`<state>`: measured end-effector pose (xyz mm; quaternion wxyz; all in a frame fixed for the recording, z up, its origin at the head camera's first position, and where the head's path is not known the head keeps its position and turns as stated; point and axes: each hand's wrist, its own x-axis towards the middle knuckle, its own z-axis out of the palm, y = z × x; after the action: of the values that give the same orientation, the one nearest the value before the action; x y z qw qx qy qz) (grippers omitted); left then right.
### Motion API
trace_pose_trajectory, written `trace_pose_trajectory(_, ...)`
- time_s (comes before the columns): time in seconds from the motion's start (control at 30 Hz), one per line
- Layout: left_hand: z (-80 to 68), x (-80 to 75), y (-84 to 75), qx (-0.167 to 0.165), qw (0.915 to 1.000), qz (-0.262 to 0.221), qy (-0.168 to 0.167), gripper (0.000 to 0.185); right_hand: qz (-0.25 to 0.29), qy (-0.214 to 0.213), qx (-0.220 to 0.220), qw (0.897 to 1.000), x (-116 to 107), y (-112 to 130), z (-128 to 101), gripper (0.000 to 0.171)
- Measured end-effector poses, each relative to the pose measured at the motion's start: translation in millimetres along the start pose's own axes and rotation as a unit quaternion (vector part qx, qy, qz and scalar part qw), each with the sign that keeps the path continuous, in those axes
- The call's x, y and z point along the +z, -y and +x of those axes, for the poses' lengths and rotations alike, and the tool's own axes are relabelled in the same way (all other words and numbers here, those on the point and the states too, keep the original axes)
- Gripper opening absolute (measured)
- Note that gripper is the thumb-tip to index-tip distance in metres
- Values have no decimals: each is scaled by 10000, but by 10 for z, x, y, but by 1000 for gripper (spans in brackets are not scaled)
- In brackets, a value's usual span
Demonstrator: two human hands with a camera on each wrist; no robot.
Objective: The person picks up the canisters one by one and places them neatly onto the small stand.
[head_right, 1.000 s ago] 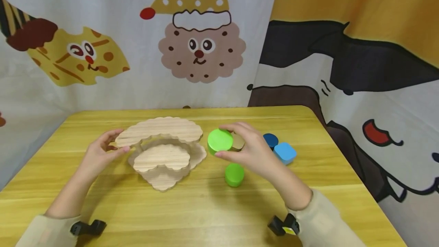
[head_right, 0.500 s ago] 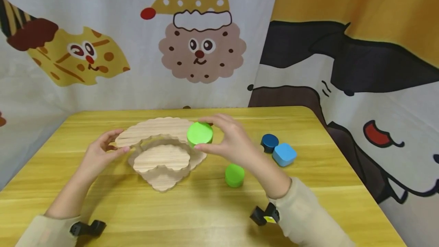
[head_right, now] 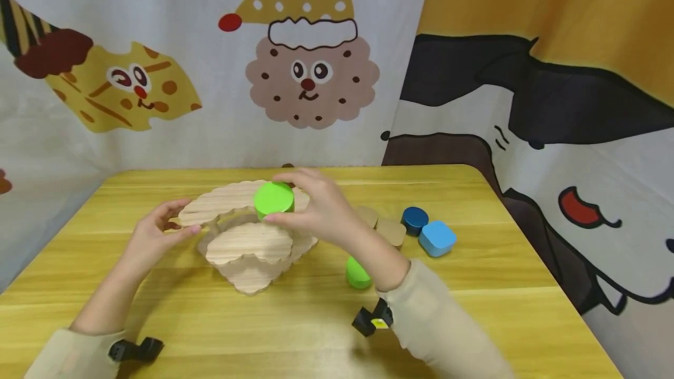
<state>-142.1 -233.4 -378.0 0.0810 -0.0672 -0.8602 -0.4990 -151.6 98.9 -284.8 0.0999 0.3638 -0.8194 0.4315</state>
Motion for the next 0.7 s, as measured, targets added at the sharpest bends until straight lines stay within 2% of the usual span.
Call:
trace_pose_trajectory(0.23,6,-3,15,-30,9999,118,27,66,305,14,198,9993,177,65,148,56)
trace_pose_trajectory(0.57,14,9,40,163,9998,116,-49,64,301,87,492,9983,370,133,360,57)
trace_pose_trajectory(0.7,8,9,35,185,9998,89,-46,63,354,186,485,9980,453,145,449,57)
